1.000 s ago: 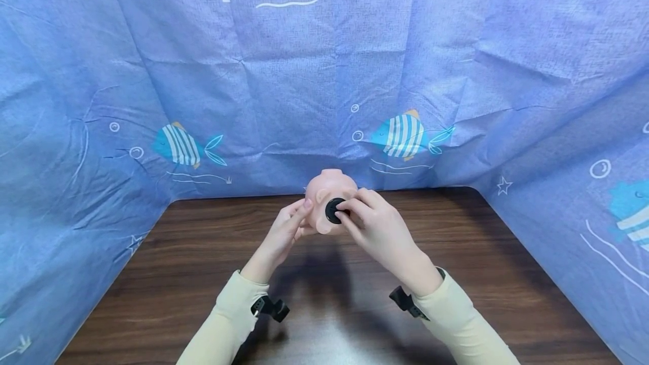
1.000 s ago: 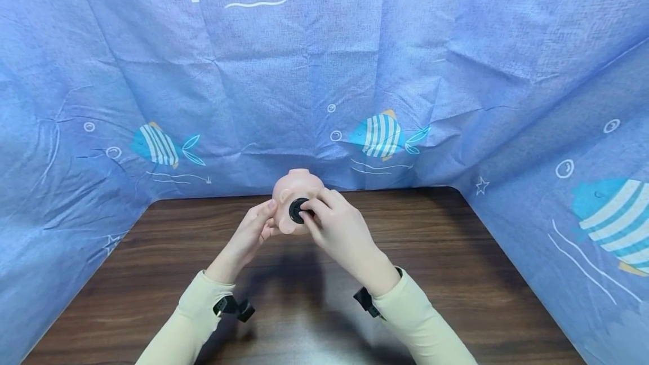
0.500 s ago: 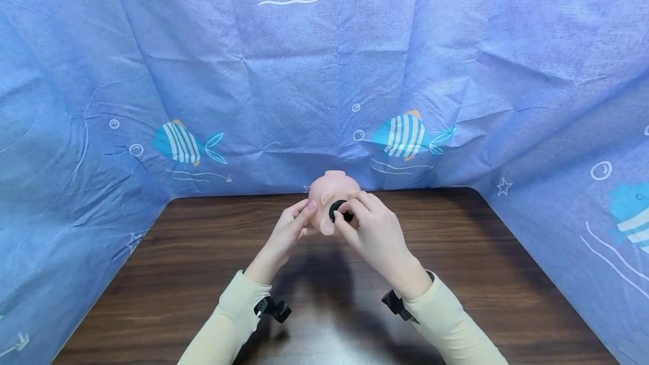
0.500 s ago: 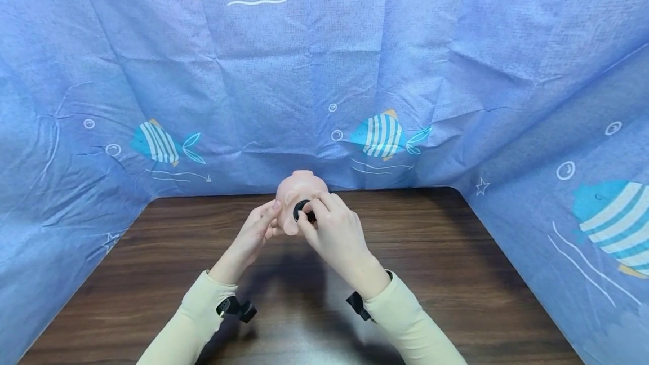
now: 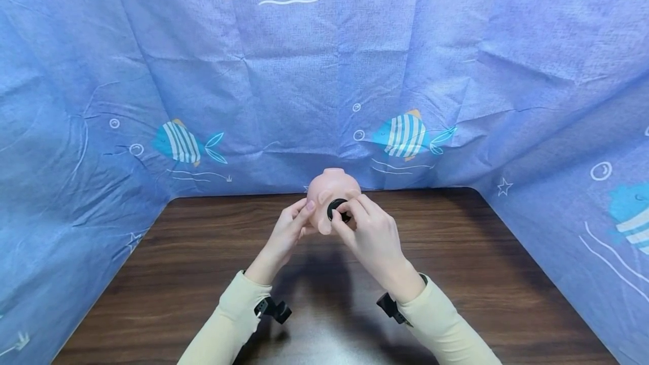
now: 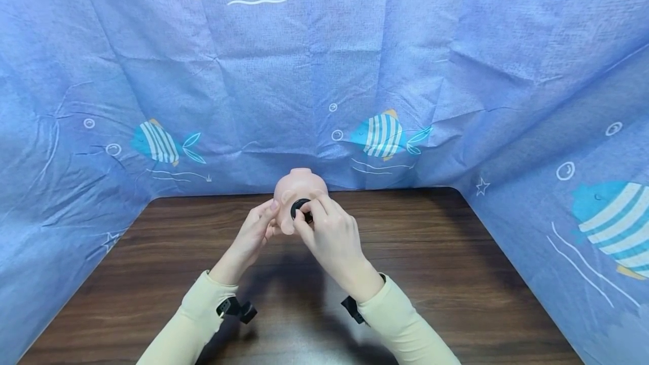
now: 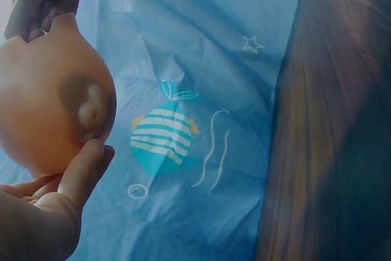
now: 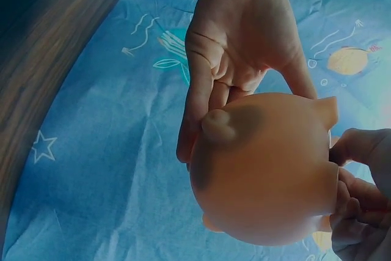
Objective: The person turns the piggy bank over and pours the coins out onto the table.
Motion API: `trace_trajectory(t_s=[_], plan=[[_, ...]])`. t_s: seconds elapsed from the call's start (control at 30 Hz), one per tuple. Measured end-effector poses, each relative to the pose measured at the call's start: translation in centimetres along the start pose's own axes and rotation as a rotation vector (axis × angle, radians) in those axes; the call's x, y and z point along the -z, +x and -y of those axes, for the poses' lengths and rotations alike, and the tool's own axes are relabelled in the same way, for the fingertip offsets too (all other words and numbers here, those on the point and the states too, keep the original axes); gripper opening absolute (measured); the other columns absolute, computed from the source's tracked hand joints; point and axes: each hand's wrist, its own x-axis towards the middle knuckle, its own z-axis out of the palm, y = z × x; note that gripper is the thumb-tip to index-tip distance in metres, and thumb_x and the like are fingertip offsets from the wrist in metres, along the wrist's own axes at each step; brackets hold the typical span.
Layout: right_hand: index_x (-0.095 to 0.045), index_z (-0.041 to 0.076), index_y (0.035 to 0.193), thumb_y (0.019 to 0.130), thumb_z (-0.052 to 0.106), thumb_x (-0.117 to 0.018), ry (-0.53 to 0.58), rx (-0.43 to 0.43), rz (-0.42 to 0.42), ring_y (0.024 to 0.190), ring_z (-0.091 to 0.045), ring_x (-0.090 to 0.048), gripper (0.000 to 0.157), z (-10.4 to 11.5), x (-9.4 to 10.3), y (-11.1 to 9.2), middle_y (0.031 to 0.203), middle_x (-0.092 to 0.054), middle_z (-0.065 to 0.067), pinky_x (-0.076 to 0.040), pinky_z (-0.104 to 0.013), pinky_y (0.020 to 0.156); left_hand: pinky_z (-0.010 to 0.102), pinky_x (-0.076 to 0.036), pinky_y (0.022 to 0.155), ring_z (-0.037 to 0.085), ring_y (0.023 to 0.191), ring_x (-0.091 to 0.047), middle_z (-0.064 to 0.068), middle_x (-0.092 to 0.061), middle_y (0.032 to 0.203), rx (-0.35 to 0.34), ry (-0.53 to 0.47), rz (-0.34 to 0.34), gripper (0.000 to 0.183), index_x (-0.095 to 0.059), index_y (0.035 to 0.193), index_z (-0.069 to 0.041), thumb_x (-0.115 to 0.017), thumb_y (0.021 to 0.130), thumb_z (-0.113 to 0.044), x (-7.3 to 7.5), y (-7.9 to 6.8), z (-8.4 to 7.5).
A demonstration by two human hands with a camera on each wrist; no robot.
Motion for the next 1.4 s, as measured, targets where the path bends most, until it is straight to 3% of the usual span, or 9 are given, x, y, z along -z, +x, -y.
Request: trace_trajectory(t_s=[0.1, 0.33, 0.57, 0.8, 0.93, 1.1, 1.3, 1.4], plan=[[-0.067, 0.004, 0.081, 0.080, 0.003, -0.074, -0.010, 0.028, 0.003, 0.063, -0.012, -0.059, 0.008, -0.1, 0.0, 0.0, 0.081, -0.063, -0.003, -0.052, -0.026, 0.053, 0.047, -0.056, 0.091, 0.017, 0.098, -0.069, 0.012, -0.067, 0.115, 0.010, 0.011, 0.004, 0.059, -0.050, 0.139, 0.009, -0.055, 0.100, -0.035, 0.1, 0.0, -0.2], [-0.069, 0.004, 0.090, 0.081, -0.003, -0.069, -0.046, 0.119, 0.117, 0.076, -0.020, -0.062, 0.012, -0.6, 0.5, 0.3, 0.091, -0.064, -0.003, -0.055, -0.032, 0.055, 0.036, -0.058, 0.084, 0.017, 0.095, -0.070, 0.015, -0.069, 0.112, 0.074, 0.069, 0.004, 0.061, -0.053, 0.136, 0.010, -0.058, 0.099, -0.038, 1.0, 0.1, -0.7], [-0.068, 0.006, 0.096, 0.083, 0.000, -0.076, -0.015, 0.225, 0.219, 0.081, -0.021, -0.064, 0.017, -1.3, 0.9, 0.6, 0.097, -0.063, -0.004, -0.056, -0.032, 0.057, 0.039, -0.058, 0.086, 0.018, 0.096, -0.071, 0.013, -0.070, 0.112, 0.125, 0.090, 0.013, 0.055, -0.054, 0.135, 0.008, -0.054, 0.101, -0.035, 1.5, 0.2, -0.9], [-0.069, 0.010, 0.099, 0.072, -0.005, -0.082, 0.037, 0.308, 0.321, 0.086, -0.018, -0.059, 0.033, -2.3, 1.8, 1.2, 0.099, -0.058, 0.000, -0.056, -0.029, 0.066, 0.034, -0.058, 0.083, 0.017, 0.097, -0.070, 0.017, -0.068, 0.116, 0.153, 0.103, 0.026, 0.057, -0.052, 0.138, 0.009, -0.057, 0.100, -0.034, 1.5, 0.3, -1.5], [-0.071, 0.010, 0.100, 0.072, -0.006, -0.083, 0.060, 0.325, 0.347, 0.087, -0.016, -0.059, 0.034, -2.6, 2.1, 1.5, 0.099, -0.058, 0.000, -0.055, -0.028, 0.071, 0.035, -0.058, 0.084, 0.017, 0.096, -0.070, 0.017, -0.068, 0.116, 0.151, 0.094, 0.032, 0.058, -0.051, 0.138, 0.010, -0.058, 0.100, -0.033, 1.4, 0.3, -1.5], [-0.074, 0.011, 0.099, 0.073, -0.004, -0.085, 0.081, 0.288, 0.272, 0.082, -0.016, -0.058, 0.031, -2.5, 1.9, 1.4, 0.095, -0.060, -0.001, -0.054, -0.027, 0.068, 0.035, -0.059, 0.082, 0.017, 0.093, -0.070, 0.011, -0.069, 0.110, 0.118, 0.047, 0.011, 0.061, -0.052, 0.135, 0.011, -0.059, 0.099, -0.037, 1.3, 0.2, -1.0], [-0.074, 0.006, 0.098, 0.087, 0.006, -0.078, 0.135, 0.064, 0.053, 0.077, -0.017, -0.062, 0.011, -1.4, 0.8, 0.7, 0.089, -0.061, -0.004, -0.054, -0.028, 0.062, 0.038, -0.059, 0.084, 0.017, 0.093, -0.070, 0.008, -0.070, 0.110, -0.025, -0.055, -0.058, 0.062, -0.050, 0.136, 0.011, -0.058, 0.098, -0.037, 1.0, 0.1, -0.7], [-0.074, 0.005, 0.097, 0.090, 0.013, -0.075, 0.159, -0.020, -0.045, 0.074, -0.016, -0.062, 0.010, -0.8, -0.1, 0.3, 0.086, -0.062, -0.005, -0.052, -0.029, 0.059, 0.036, -0.059, 0.085, 0.016, 0.095, -0.070, 0.008, -0.069, 0.113, -0.107, -0.092, -0.110, 0.062, -0.049, 0.137, 0.011, -0.061, 0.098, -0.037, 0.7, 0.0, -0.6]])
